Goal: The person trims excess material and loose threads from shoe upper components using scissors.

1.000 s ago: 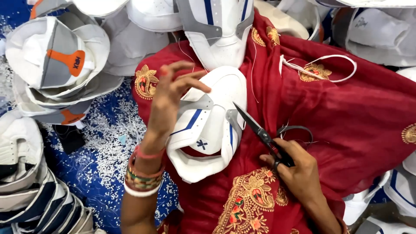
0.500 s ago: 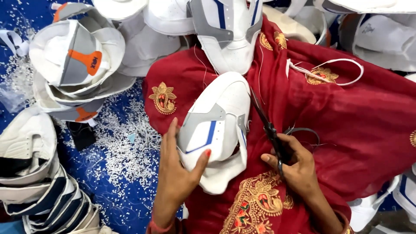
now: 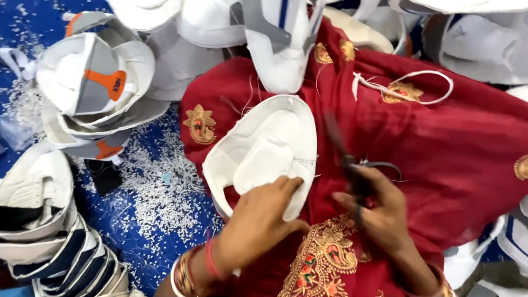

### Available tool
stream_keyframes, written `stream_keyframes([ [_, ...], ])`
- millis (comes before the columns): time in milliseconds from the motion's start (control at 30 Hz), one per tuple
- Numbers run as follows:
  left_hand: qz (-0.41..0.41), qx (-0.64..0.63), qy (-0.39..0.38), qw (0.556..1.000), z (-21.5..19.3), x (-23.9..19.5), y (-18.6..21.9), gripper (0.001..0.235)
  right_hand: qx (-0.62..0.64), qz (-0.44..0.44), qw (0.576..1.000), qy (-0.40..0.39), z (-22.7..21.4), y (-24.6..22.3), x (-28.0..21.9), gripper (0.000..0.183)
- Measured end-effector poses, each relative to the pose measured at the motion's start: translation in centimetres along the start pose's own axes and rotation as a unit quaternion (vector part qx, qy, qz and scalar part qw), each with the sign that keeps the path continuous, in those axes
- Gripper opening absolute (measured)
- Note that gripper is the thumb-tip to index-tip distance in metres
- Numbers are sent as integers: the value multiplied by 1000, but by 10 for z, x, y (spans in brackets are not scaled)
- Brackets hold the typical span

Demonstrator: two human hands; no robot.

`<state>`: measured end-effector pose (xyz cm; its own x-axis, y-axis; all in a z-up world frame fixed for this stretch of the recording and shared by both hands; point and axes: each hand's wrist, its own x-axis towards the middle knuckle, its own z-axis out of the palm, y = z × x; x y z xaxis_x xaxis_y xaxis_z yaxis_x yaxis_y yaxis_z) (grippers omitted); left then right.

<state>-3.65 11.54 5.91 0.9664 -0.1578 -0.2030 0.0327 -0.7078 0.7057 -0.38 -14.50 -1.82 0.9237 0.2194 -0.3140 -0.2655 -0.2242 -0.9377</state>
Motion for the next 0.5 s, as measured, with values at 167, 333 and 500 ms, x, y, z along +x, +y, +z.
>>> stream_keyframes([
  [167, -87, 49, 183, 978, 15, 32, -47, 19, -253, -39, 965, -54, 14, 6, 9, 52],
  [333, -52, 84, 186, 978, 16, 55, -70, 27, -290, -64, 953, -64, 8, 2, 4, 49],
  [500, -2, 62, 148, 987, 13, 65, -65, 42, -339, -74, 936, -65, 1, -5, 1, 47],
])
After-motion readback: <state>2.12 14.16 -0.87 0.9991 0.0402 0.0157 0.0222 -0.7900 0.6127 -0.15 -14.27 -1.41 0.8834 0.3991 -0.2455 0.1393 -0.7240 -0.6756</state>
